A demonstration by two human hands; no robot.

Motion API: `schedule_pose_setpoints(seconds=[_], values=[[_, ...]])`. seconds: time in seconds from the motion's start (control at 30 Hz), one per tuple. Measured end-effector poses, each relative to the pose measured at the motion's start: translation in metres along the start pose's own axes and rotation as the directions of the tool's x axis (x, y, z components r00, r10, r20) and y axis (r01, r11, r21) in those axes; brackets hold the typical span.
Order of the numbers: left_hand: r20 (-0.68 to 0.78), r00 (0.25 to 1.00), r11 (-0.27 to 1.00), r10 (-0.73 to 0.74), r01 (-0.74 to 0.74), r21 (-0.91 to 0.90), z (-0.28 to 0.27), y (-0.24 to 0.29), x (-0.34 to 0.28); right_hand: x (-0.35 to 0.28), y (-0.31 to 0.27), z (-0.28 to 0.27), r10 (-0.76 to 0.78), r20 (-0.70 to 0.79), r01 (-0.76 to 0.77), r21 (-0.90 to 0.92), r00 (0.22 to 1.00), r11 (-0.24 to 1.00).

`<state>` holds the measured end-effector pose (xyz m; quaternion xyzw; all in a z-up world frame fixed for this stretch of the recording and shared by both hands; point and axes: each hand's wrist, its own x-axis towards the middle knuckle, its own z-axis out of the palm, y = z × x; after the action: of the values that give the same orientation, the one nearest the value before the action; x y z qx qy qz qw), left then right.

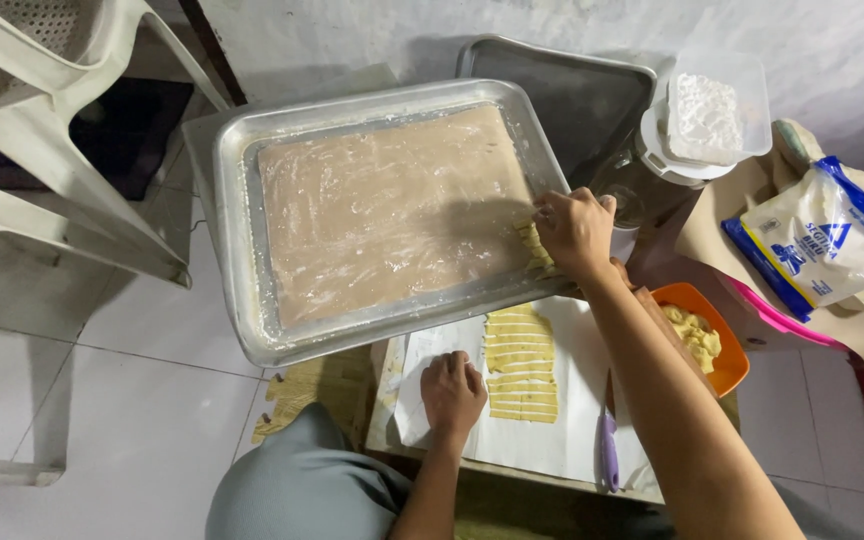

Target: Picking up thin strips of dough from a cutting board and arranging them neatly on a metal baking tray.

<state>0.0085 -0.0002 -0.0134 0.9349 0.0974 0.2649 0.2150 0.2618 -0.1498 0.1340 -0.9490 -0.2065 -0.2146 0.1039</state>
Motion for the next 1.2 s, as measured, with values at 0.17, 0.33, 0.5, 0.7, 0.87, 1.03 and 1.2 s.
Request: schedule_pose_setpoints(seconds=[0.17,0.33,0.5,0.7,0.87,1.03,1.2], values=[[0.002,1.000,1.000,0.001,-0.001,0.004,-0.003,0.001,0.001,0.003,-0.004,-0.003,-0.049,-0.017,0.048,-0.041,0.999,0.998],[0.015,1.000,1.000,0.001,-0.001,0.021,-0.003,0.001,0.001,0.006,-0.006,-0.010,-0.114,0.026,0.116,-0.072,0.993,0.991],[0.034,0.999,1.000,-0.002,0.001,0.015,0.001,-0.001,-0.001,0.011,-0.006,-0.012,-0.126,0.075,0.137,-0.159,0.989,0.978],[0.050,0.998,1.000,-0.026,0.026,0.006,-0.005,0.002,0.000,0.010,-0.007,-0.015,-0.128,0.124,0.153,-0.229,0.984,0.961],[0.043,0.999,1.000,-0.012,0.012,0.008,-0.005,0.002,0.003,0.012,-0.008,-0.022,-0.143,0.125,0.167,-0.209,0.982,0.964],[0.027,1.000,1.000,-0.013,0.013,0.004,-0.004,0.001,0.001,0.008,-0.011,-0.050,-0.155,0.074,0.162,-0.106,0.985,0.981],[0.011,1.000,1.000,-0.011,0.011,0.027,-0.003,0.000,0.000,-0.015,-0.009,-0.083,0.009,-0.156,0.009,0.112,0.988,0.994]])
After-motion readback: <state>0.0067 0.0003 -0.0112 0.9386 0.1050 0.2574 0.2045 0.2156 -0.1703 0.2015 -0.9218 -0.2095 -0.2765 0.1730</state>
